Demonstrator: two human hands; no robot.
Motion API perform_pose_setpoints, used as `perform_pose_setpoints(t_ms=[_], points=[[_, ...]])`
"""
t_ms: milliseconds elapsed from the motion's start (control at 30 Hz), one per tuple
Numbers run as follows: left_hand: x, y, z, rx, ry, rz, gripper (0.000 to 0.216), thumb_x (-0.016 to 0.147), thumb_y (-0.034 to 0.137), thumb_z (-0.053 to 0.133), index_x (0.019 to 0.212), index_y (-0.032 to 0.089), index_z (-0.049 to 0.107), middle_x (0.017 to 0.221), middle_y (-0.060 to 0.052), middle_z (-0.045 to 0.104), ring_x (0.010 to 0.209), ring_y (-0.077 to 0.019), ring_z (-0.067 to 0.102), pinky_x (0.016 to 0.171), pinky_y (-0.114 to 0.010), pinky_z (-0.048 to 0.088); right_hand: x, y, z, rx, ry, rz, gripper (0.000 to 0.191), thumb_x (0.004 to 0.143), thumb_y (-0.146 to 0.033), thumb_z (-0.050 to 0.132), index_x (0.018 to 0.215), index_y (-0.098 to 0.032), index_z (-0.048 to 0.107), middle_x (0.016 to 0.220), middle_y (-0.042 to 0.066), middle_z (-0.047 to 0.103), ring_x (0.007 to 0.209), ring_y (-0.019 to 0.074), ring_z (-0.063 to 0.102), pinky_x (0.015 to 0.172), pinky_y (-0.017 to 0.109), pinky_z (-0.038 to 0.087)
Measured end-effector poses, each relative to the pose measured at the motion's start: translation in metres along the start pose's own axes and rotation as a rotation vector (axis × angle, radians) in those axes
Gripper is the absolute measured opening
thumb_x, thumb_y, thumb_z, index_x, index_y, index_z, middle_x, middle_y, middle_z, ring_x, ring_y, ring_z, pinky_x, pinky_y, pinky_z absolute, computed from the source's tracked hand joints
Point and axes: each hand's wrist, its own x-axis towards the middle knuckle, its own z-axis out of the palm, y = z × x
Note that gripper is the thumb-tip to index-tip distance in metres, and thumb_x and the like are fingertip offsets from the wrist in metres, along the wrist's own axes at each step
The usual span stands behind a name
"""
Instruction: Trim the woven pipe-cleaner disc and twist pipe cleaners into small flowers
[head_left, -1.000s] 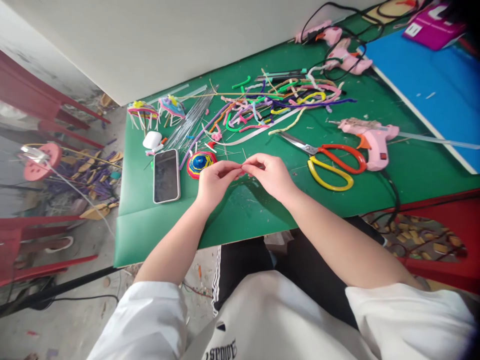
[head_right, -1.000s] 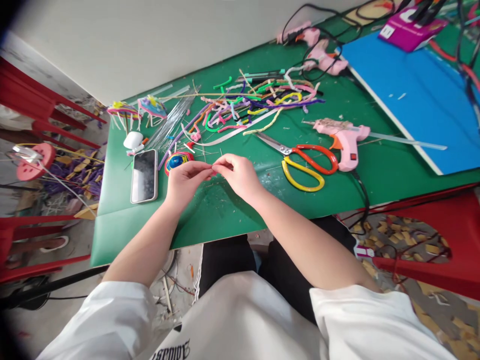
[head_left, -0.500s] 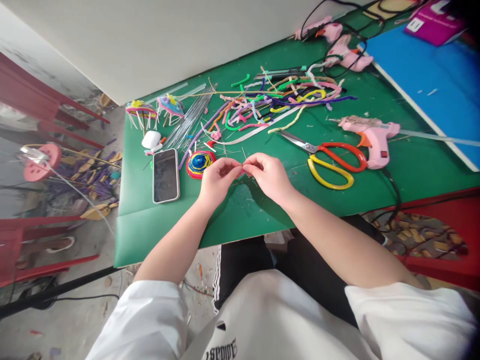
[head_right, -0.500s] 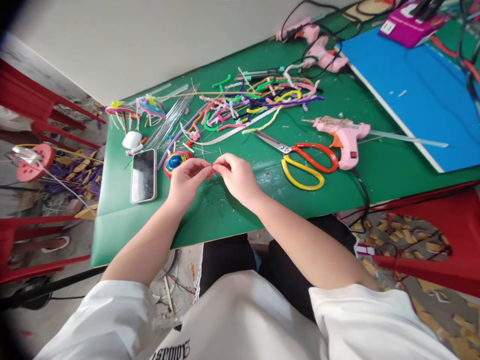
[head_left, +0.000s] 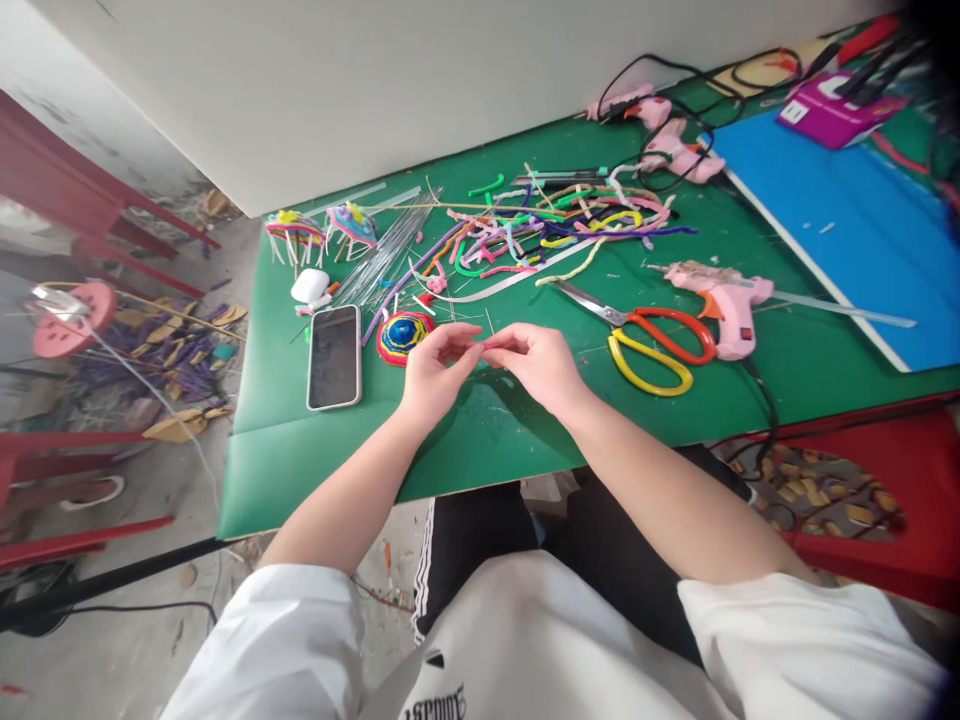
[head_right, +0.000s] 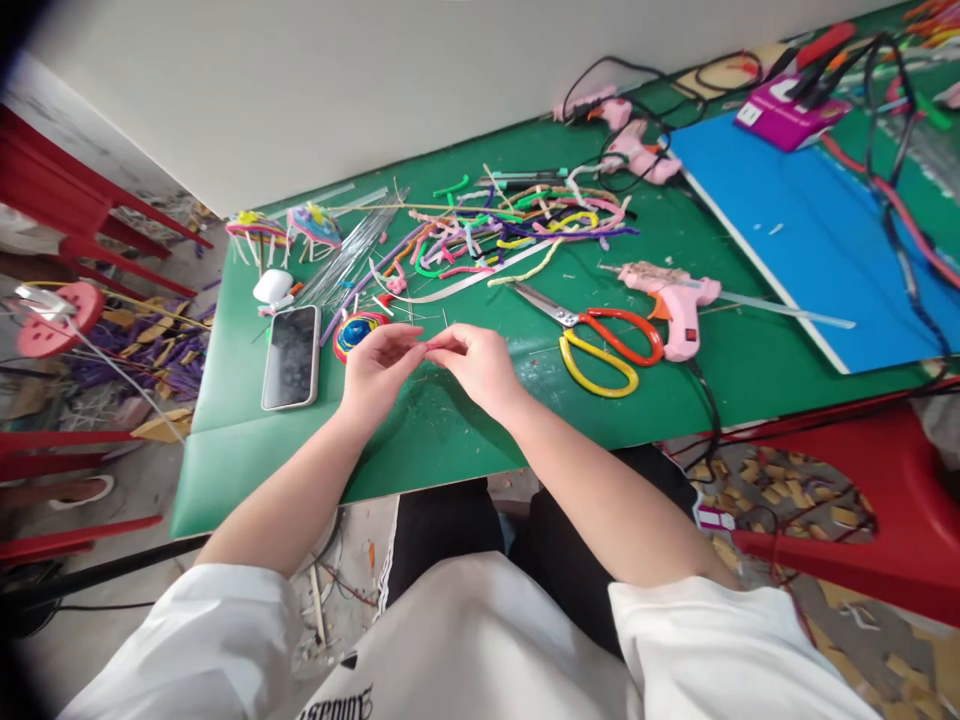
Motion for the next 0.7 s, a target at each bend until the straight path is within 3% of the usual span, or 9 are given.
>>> perform_pose_setpoints(t_ms=[133,267,500,700], points=[[-0.001,-0.002,0.003,-0.091,0.021,-0.055,0.021,0.070,0.026,0.070,0.089,0.018,0.065,0.076,-0.001,0.066,0.070,-0.0121,0.063,0.065,-0.025,0.052,0.000,0.000,0.002,0.008,0.044,0.026,0.016,0.066,-0.033,0.071,0.071,-0.018,0.067,0.068,0.001,0.069,0.065,0.0145,0.063,0.066,0.031,0.051],[0.001,-0.004,0.003,-0.067,-0.001,-0.097,0.022,0.071,0.029,0.069,0.089,0.017,0.065,0.075,-0.001,0.067,0.069,-0.0124,0.063,0.066,-0.026,0.052,0.004,-0.001,-0.003,0.060,-0.028,0.103,0.022,0.064,-0.035,0.072,0.074,-0.017,0.067,0.067,0.002,0.069,0.065,0.0151,0.063,0.067,0.031,0.052],[0.003,-0.005,0.002,0.033,-0.038,-0.073,0.023,0.071,0.029,0.068,0.090,0.019,0.060,0.069,0.001,0.065,0.062,-0.0113,0.061,0.060,-0.023,0.048,0.006,-0.011,-0.026,-0.402,-0.104,-0.082,0.015,0.076,-0.032,0.061,0.074,-0.019,0.068,0.075,0.003,0.070,0.069,0.0160,0.062,0.068,0.030,0.047],[0.001,-0.006,0.002,-0.015,-0.102,-0.106,0.027,0.072,0.030,0.067,0.097,0.019,0.062,0.071,-0.001,0.068,0.067,-0.0145,0.065,0.066,-0.027,0.052,0.004,-0.018,-0.032,-0.389,-0.225,-0.060,0.016,0.076,-0.033,0.061,0.076,-0.020,0.069,0.076,0.002,0.071,0.071,0.0158,0.063,0.069,0.030,0.047]])
